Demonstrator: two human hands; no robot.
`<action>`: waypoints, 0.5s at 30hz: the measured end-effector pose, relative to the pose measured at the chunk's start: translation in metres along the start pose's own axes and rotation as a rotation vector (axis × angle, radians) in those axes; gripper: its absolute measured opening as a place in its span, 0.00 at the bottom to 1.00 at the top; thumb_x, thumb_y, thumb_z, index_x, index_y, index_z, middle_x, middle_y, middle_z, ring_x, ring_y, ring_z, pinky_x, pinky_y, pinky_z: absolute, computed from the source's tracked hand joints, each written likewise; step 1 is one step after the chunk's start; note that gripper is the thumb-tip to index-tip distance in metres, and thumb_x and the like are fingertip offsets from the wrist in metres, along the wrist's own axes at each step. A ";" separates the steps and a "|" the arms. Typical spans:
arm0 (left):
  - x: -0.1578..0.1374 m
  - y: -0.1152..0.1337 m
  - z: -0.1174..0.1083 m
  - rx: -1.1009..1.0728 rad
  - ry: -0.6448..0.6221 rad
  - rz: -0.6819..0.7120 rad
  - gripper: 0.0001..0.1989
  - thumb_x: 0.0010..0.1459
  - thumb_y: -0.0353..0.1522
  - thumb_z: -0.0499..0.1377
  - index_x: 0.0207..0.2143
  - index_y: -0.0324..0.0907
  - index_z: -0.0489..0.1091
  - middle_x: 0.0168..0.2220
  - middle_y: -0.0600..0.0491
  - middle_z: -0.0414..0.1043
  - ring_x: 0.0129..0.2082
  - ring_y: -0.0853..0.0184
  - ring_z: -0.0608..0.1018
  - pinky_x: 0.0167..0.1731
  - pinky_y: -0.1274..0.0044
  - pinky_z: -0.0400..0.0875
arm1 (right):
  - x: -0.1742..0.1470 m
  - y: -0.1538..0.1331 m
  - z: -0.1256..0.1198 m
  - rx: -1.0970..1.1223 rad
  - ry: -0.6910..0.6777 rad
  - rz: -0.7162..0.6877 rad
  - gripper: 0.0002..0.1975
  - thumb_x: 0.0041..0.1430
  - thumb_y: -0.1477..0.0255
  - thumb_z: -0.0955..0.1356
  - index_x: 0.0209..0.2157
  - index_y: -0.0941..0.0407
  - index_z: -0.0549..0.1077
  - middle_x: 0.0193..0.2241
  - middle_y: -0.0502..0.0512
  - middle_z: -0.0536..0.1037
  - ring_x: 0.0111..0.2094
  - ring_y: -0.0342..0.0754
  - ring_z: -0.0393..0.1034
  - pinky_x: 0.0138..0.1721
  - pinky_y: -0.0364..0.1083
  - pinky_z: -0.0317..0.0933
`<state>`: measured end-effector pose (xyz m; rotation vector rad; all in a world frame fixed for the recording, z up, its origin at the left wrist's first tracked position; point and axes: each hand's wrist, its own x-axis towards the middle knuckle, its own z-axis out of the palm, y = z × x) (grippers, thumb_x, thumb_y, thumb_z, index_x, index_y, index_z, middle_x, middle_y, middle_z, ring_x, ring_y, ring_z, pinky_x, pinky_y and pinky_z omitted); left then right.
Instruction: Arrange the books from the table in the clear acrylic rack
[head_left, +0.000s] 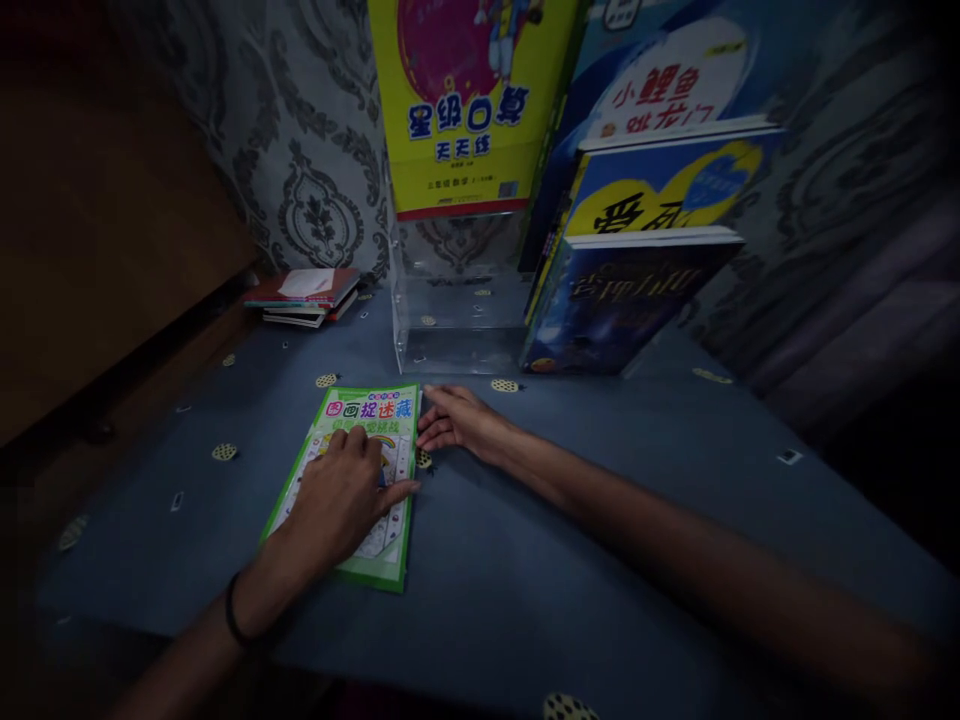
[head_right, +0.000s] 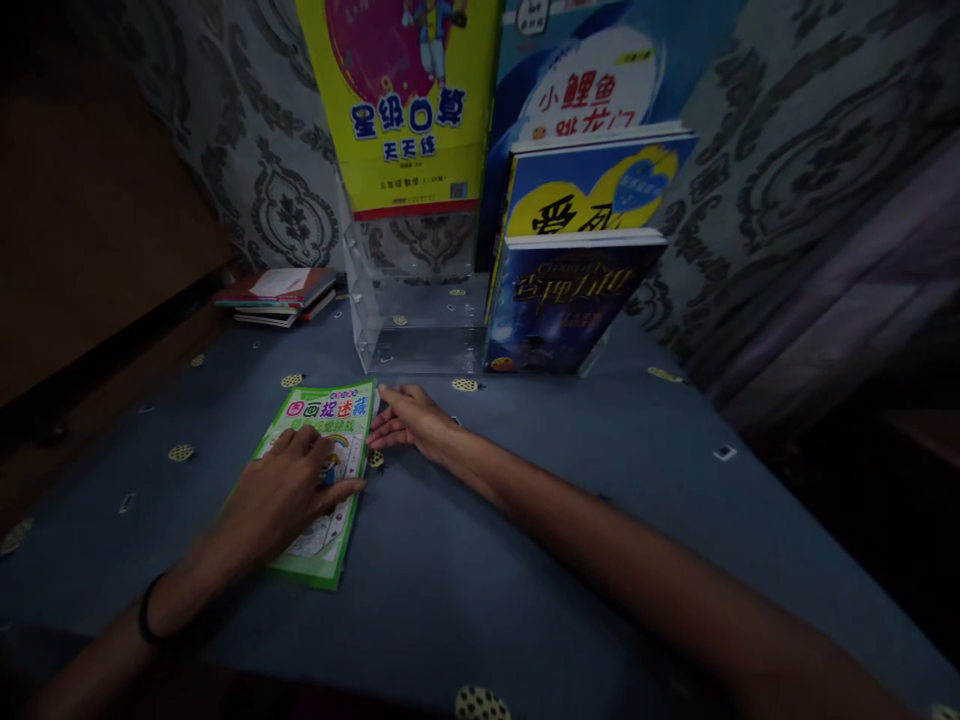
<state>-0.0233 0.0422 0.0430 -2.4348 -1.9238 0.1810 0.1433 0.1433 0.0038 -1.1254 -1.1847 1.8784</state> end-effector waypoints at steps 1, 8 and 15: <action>0.000 0.001 0.000 0.005 -0.005 -0.002 0.28 0.66 0.52 0.50 0.47 0.36 0.71 0.47 0.40 0.71 0.50 0.50 0.72 0.40 0.67 0.74 | 0.000 -0.001 -0.001 0.025 -0.017 0.026 0.13 0.73 0.65 0.59 0.34 0.54 0.63 0.22 0.49 0.74 0.21 0.42 0.74 0.26 0.41 0.73; 0.001 0.003 -0.007 -0.008 -0.047 -0.024 0.27 0.66 0.51 0.51 0.49 0.36 0.71 0.49 0.40 0.71 0.52 0.49 0.72 0.44 0.64 0.74 | -0.008 -0.003 0.010 0.028 -0.166 0.188 0.22 0.74 0.69 0.56 0.27 0.58 0.69 0.16 0.51 0.74 0.14 0.38 0.67 0.17 0.34 0.63; 0.004 0.011 0.001 -0.070 -0.073 -0.081 0.18 0.62 0.41 0.57 0.49 0.40 0.73 0.50 0.40 0.74 0.52 0.48 0.75 0.42 0.63 0.76 | -0.027 0.027 0.020 -0.355 -0.135 -0.166 0.16 0.63 0.58 0.68 0.31 0.56 0.71 0.15 0.41 0.68 0.12 0.38 0.60 0.15 0.37 0.52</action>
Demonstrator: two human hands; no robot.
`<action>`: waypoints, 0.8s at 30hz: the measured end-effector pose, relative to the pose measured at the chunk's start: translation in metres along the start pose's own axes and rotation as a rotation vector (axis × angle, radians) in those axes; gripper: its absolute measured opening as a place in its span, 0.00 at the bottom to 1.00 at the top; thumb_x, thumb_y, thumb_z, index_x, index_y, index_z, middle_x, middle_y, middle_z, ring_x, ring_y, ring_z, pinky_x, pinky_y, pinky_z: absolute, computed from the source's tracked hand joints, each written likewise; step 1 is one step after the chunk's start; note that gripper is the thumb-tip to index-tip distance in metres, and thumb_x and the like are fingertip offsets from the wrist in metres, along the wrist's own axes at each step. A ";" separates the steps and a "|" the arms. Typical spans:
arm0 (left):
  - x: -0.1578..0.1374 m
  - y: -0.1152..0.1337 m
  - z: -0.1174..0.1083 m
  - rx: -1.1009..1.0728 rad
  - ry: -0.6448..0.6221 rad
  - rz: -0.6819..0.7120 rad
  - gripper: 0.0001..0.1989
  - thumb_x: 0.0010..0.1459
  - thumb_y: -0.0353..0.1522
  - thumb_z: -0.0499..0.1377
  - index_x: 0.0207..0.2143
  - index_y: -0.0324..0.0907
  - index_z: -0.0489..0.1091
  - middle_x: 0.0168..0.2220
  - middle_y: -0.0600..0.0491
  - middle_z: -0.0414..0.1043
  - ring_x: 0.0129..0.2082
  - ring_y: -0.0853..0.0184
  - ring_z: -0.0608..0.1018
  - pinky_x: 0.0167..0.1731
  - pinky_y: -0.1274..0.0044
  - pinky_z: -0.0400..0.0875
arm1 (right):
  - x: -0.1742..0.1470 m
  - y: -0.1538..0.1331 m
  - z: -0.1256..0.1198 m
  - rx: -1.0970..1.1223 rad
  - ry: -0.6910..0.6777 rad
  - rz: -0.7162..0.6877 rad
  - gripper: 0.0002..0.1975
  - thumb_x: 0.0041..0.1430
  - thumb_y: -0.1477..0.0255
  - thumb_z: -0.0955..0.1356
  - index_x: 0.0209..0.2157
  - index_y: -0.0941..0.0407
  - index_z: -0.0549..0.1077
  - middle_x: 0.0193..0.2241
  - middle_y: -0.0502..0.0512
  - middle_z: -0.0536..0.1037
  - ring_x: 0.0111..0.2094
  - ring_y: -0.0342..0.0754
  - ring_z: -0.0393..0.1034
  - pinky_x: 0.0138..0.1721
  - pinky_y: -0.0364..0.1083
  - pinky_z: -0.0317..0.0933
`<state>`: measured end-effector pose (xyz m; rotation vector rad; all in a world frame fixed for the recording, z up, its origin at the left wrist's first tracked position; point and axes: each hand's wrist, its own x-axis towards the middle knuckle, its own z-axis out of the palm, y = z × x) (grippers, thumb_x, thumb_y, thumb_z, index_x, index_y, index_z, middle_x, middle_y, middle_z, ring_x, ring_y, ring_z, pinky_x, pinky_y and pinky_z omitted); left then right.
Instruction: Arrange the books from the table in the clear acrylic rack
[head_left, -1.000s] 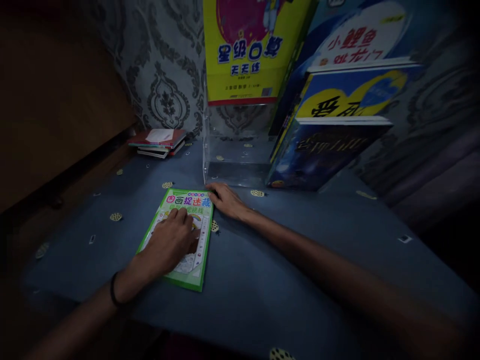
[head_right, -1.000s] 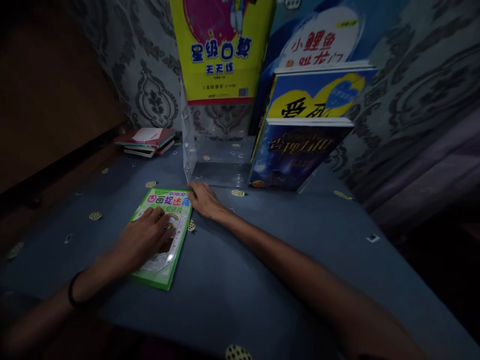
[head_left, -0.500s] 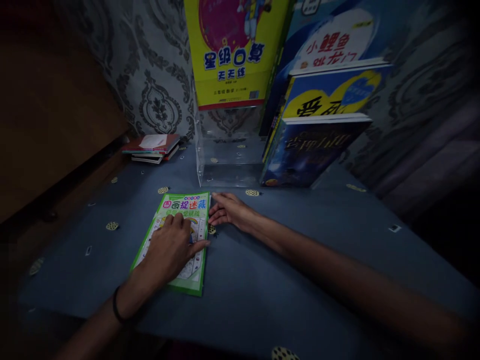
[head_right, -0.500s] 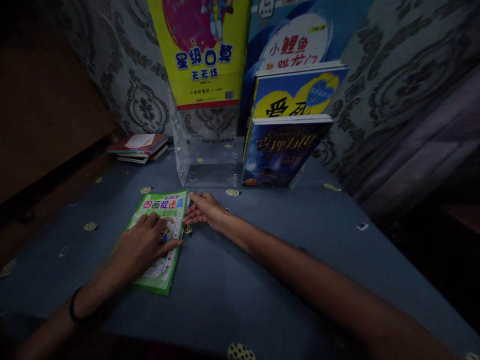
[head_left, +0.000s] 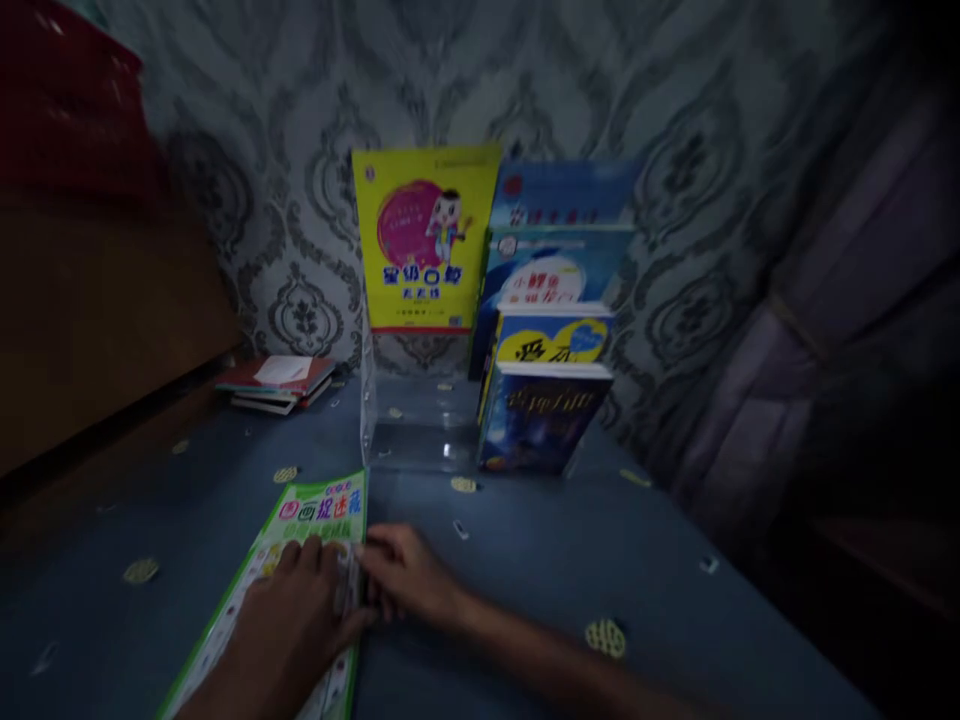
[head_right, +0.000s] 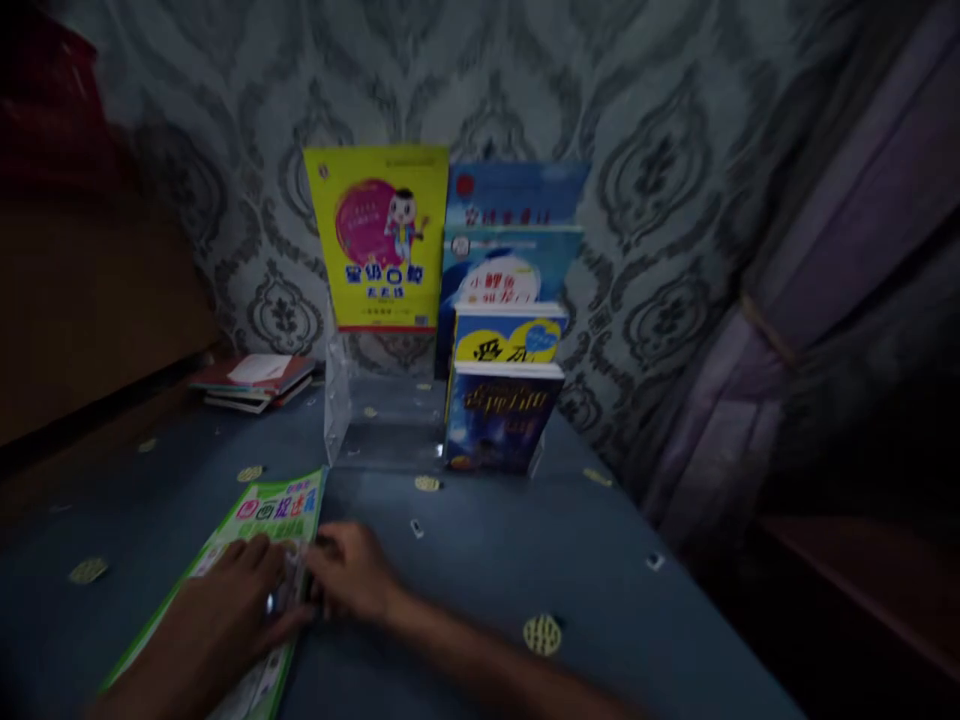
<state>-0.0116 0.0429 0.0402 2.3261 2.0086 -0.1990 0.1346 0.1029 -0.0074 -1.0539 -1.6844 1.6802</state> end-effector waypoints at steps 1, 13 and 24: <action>0.003 0.001 0.004 -0.002 0.028 0.002 0.17 0.62 0.39 0.56 0.48 0.40 0.74 0.49 0.40 0.75 0.52 0.47 0.76 0.41 0.63 0.76 | -0.001 0.005 0.001 -0.054 0.050 -0.064 0.16 0.62 0.57 0.67 0.31 0.56 0.72 0.16 0.42 0.67 0.15 0.39 0.61 0.17 0.38 0.54; -0.005 0.009 -0.022 -0.046 -0.002 0.043 0.15 0.64 0.33 0.51 0.45 0.37 0.74 0.45 0.40 0.77 0.46 0.51 0.80 0.43 0.63 0.74 | -0.013 0.007 0.009 -0.089 0.116 -0.286 0.21 0.64 0.54 0.63 0.32 0.57 0.74 0.26 0.49 0.73 0.29 0.45 0.66 0.32 0.43 0.61; -0.021 -0.019 -0.013 0.135 -0.047 0.217 0.17 0.66 0.25 0.46 0.45 0.38 0.74 0.45 0.41 0.75 0.46 0.53 0.78 0.39 0.65 0.76 | -0.004 0.013 -0.003 0.472 0.026 -0.110 0.19 0.61 0.55 0.70 0.39 0.58 0.72 0.36 0.58 0.81 0.32 0.46 0.78 0.40 0.47 0.74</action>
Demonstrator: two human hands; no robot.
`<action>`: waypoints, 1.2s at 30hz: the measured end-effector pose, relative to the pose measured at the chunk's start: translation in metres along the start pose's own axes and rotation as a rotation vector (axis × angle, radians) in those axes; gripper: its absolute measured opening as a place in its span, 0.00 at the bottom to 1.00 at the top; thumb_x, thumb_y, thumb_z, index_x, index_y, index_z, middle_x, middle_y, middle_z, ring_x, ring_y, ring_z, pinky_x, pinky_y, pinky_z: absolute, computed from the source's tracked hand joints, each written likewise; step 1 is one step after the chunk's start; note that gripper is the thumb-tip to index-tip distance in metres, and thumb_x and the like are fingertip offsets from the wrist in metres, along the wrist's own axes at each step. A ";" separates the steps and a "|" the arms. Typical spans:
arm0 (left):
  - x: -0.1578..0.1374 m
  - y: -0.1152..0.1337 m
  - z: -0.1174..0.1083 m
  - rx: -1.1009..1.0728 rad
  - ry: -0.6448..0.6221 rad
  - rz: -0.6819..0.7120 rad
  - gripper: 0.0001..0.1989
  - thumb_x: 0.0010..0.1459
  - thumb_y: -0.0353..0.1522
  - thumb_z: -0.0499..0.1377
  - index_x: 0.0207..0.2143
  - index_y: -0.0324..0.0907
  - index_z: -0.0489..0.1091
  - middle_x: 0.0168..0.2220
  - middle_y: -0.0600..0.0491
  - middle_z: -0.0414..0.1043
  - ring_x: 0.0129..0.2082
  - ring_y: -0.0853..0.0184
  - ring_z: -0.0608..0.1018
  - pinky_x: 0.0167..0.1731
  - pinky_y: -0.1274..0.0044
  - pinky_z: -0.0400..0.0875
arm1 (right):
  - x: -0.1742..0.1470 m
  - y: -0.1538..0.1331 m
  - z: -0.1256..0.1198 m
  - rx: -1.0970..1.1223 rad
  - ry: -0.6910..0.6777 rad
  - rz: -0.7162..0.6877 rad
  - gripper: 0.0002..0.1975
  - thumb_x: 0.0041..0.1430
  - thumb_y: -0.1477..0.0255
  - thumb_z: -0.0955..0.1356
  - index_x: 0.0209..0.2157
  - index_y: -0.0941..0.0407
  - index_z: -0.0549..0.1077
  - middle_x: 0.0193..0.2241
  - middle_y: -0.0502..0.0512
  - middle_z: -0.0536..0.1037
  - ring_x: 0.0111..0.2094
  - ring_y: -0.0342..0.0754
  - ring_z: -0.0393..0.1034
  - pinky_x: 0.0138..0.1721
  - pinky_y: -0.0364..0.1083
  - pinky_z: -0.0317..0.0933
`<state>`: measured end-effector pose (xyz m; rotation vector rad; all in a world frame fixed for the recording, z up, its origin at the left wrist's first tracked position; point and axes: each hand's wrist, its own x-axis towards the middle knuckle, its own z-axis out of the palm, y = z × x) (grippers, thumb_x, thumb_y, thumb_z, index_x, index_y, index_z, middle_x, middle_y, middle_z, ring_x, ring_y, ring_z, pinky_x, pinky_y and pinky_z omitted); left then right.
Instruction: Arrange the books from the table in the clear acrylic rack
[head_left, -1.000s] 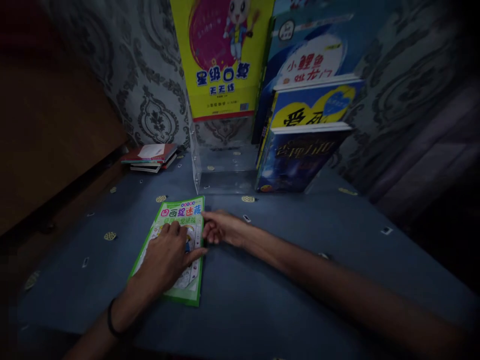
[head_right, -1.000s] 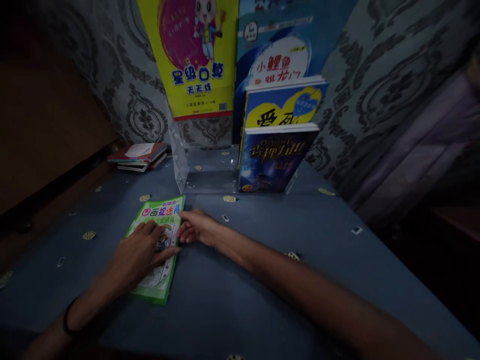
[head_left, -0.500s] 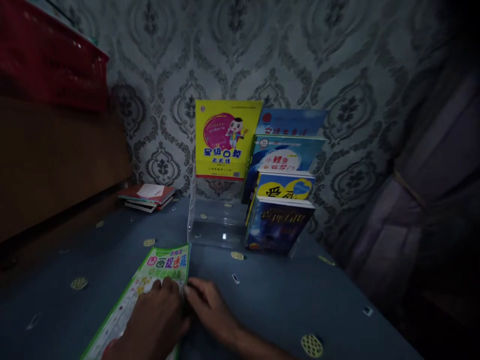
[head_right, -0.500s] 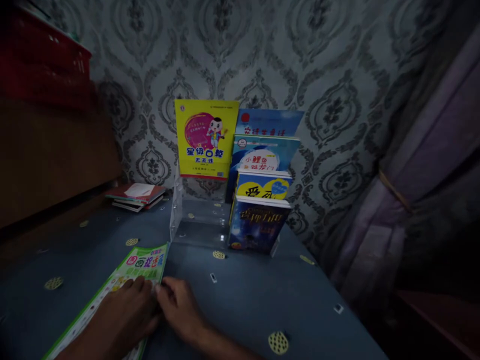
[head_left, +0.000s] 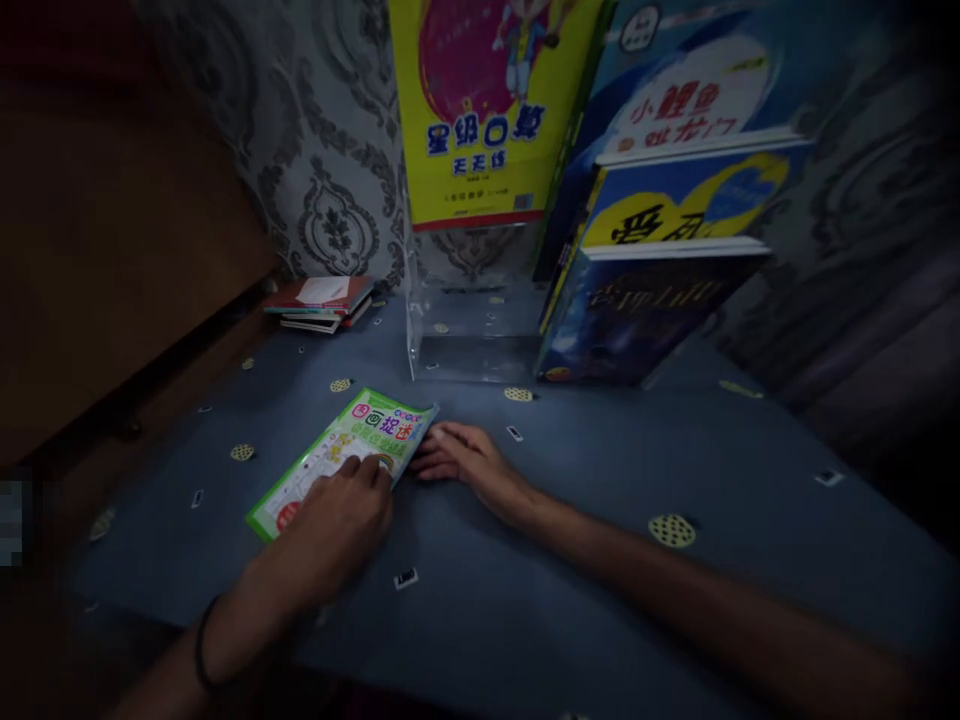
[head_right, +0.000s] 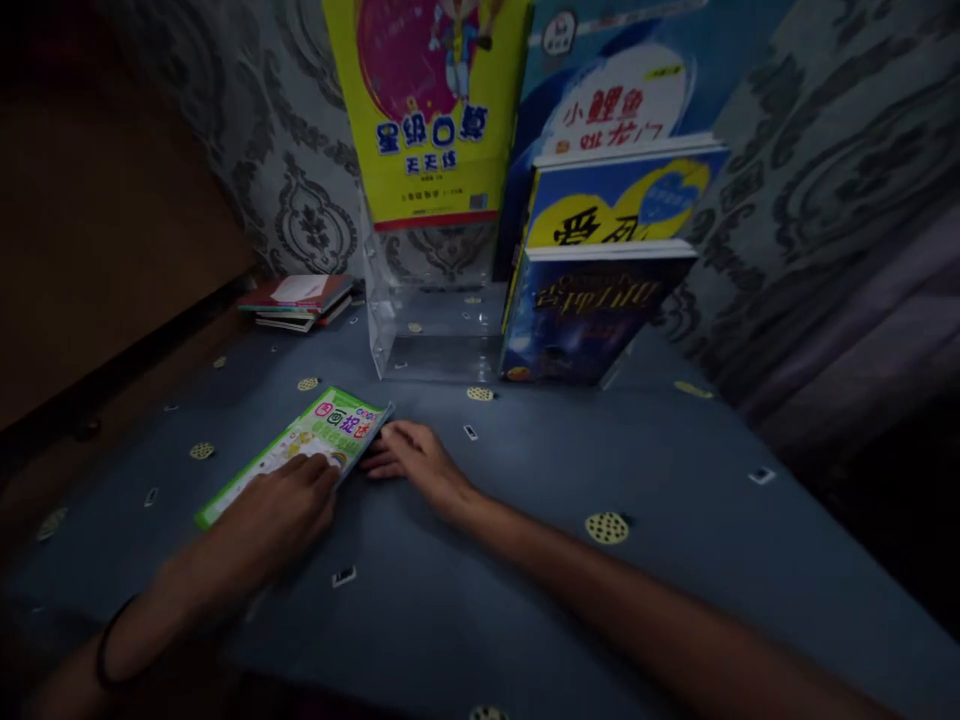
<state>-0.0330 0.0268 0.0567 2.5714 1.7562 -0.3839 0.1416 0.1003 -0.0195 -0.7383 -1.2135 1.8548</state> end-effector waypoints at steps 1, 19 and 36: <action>-0.004 -0.005 0.002 0.034 -0.028 0.017 0.17 0.65 0.24 0.47 0.47 0.38 0.73 0.47 0.41 0.75 0.46 0.53 0.77 0.39 0.65 0.76 | -0.001 -0.001 -0.003 0.027 0.014 0.019 0.17 0.62 0.57 0.70 0.38 0.59 0.72 0.35 0.58 0.81 0.32 0.46 0.79 0.41 0.47 0.74; 0.032 0.012 0.021 -0.053 0.298 0.052 0.10 0.67 0.36 0.55 0.46 0.40 0.70 0.44 0.45 0.74 0.44 0.57 0.76 0.39 0.68 0.75 | -0.014 -0.020 -0.012 0.103 0.027 0.153 0.10 0.68 0.78 0.64 0.33 0.60 0.75 0.30 0.54 0.79 0.32 0.41 0.77 0.41 0.43 0.75; 0.046 0.000 0.029 -0.804 0.341 0.022 0.06 0.60 0.36 0.59 0.32 0.43 0.73 0.31 0.54 0.72 0.31 0.67 0.73 0.33 0.76 0.65 | -0.031 -0.017 -0.027 -0.586 0.002 -0.303 0.14 0.64 0.80 0.64 0.47 0.56 0.77 0.44 0.56 0.82 0.46 0.48 0.78 0.48 0.49 0.71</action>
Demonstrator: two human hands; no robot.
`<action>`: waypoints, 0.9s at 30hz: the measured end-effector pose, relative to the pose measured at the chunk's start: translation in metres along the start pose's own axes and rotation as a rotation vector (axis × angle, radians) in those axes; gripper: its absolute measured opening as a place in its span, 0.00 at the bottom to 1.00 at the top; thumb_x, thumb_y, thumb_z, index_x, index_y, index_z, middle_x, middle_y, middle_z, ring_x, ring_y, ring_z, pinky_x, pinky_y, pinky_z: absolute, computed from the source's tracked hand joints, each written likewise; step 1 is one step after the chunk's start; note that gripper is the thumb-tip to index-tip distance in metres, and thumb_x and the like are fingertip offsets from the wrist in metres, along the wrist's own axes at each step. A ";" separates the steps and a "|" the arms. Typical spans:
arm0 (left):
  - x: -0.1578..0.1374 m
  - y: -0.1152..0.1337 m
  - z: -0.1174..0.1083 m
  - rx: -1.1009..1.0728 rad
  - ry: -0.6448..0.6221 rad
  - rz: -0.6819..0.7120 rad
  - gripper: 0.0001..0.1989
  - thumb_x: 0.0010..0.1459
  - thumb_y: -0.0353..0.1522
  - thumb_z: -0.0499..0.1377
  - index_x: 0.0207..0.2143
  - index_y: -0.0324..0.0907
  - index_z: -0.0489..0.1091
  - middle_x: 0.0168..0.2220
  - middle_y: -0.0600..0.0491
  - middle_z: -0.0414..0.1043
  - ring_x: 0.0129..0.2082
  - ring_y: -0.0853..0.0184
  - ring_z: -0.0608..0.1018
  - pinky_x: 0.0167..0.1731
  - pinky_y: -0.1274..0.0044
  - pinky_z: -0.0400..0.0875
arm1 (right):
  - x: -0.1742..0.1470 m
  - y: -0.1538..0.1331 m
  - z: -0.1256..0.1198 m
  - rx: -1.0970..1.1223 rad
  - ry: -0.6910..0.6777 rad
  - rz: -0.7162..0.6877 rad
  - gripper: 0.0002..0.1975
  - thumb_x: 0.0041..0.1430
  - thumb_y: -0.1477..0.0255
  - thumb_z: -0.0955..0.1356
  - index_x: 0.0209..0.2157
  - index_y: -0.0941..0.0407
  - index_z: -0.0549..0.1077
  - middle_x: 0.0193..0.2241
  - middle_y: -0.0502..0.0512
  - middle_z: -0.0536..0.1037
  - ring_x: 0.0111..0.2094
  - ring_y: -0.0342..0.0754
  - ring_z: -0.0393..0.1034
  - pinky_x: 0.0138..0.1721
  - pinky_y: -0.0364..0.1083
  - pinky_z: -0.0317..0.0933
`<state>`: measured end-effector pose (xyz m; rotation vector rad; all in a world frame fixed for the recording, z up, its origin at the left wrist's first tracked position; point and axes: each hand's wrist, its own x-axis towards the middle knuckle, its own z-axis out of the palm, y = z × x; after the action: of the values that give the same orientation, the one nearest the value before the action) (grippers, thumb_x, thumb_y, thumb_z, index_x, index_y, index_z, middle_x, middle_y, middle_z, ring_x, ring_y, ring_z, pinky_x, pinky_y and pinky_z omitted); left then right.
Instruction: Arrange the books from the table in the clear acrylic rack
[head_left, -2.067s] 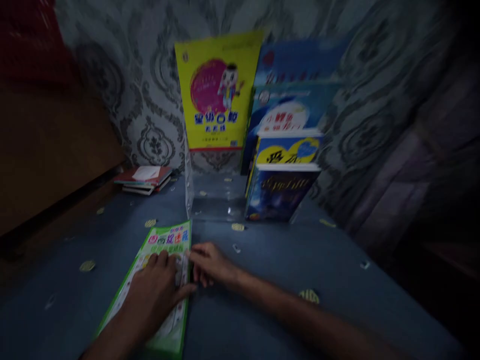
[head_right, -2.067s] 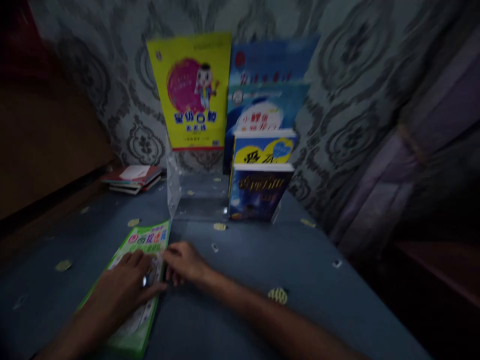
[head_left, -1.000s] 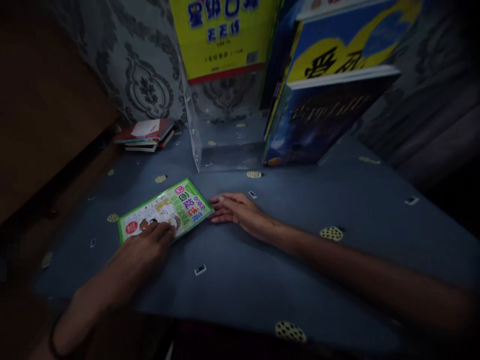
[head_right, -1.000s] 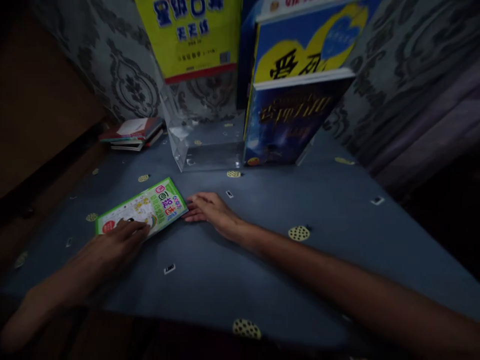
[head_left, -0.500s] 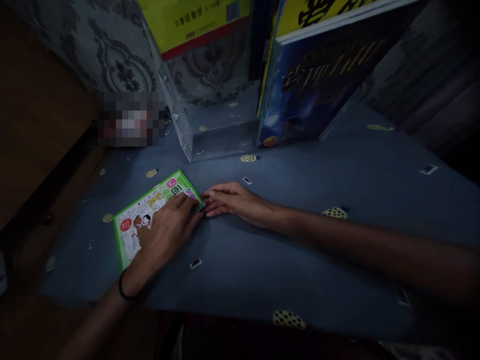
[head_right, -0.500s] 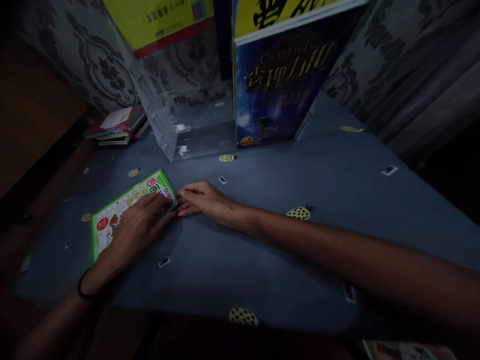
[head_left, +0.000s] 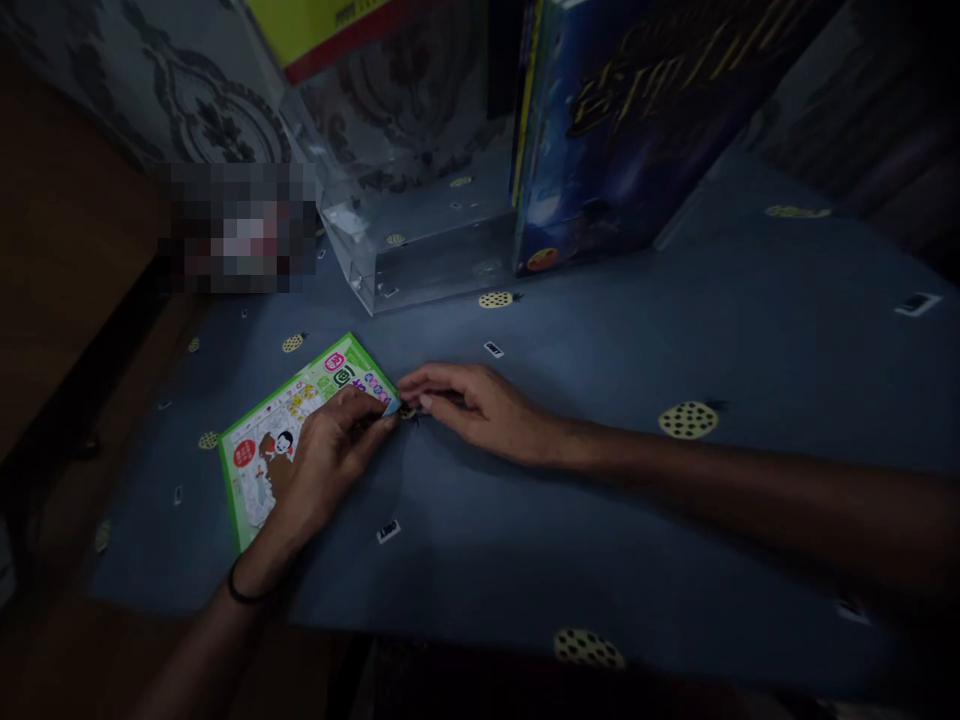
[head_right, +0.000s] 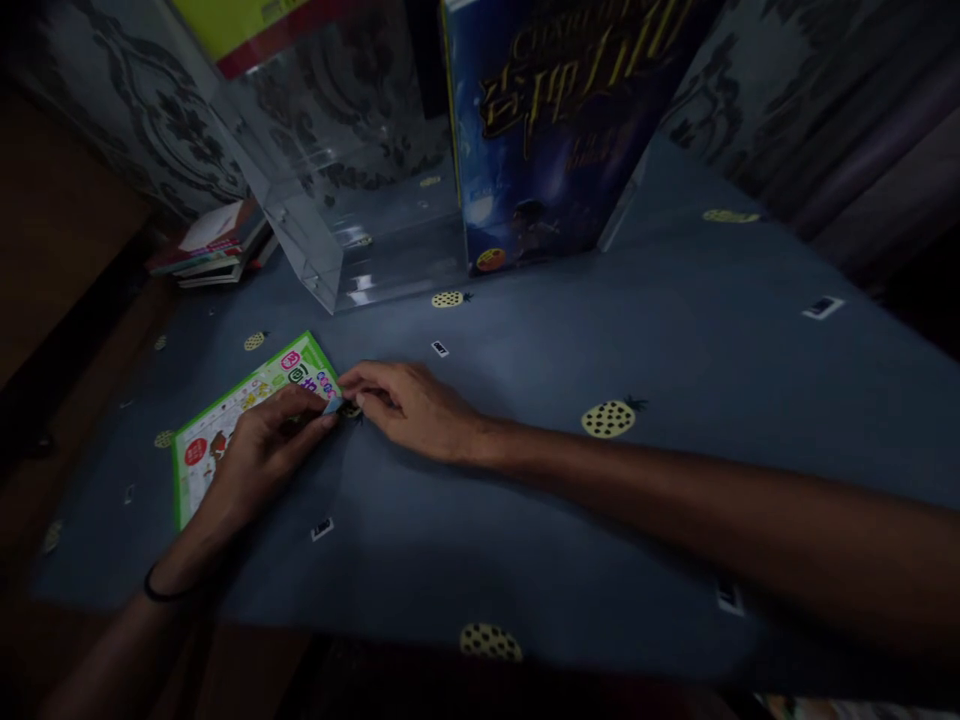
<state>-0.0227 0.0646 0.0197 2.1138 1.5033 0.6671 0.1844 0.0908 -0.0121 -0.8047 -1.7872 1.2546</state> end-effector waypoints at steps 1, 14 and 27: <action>0.000 0.001 0.000 0.011 -0.002 0.014 0.07 0.60 0.35 0.59 0.32 0.43 0.73 0.30 0.54 0.72 0.31 0.67 0.73 0.33 0.75 0.65 | 0.000 0.000 0.000 0.004 0.002 0.005 0.14 0.64 0.80 0.64 0.46 0.56 0.77 0.44 0.56 0.82 0.45 0.48 0.78 0.47 0.49 0.71; -0.004 0.009 -0.001 0.233 -0.048 0.071 0.12 0.65 0.33 0.51 0.31 0.42 0.71 0.31 0.52 0.69 0.32 0.65 0.73 0.33 0.74 0.64 | -0.001 -0.001 0.001 -0.030 0.004 0.038 0.13 0.63 0.80 0.64 0.45 0.56 0.77 0.44 0.55 0.83 0.45 0.47 0.78 0.47 0.47 0.71; -0.018 0.007 0.012 0.404 0.053 0.207 0.11 0.68 0.32 0.52 0.41 0.41 0.74 0.37 0.49 0.72 0.39 0.61 0.75 0.39 0.71 0.71 | -0.003 -0.002 0.002 -0.079 0.011 -0.014 0.14 0.64 0.80 0.63 0.46 0.57 0.77 0.43 0.55 0.82 0.44 0.47 0.77 0.46 0.47 0.70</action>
<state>-0.0151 0.0441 0.0121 2.6000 1.5657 0.5255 0.1840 0.0871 -0.0108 -0.8410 -1.8402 1.1745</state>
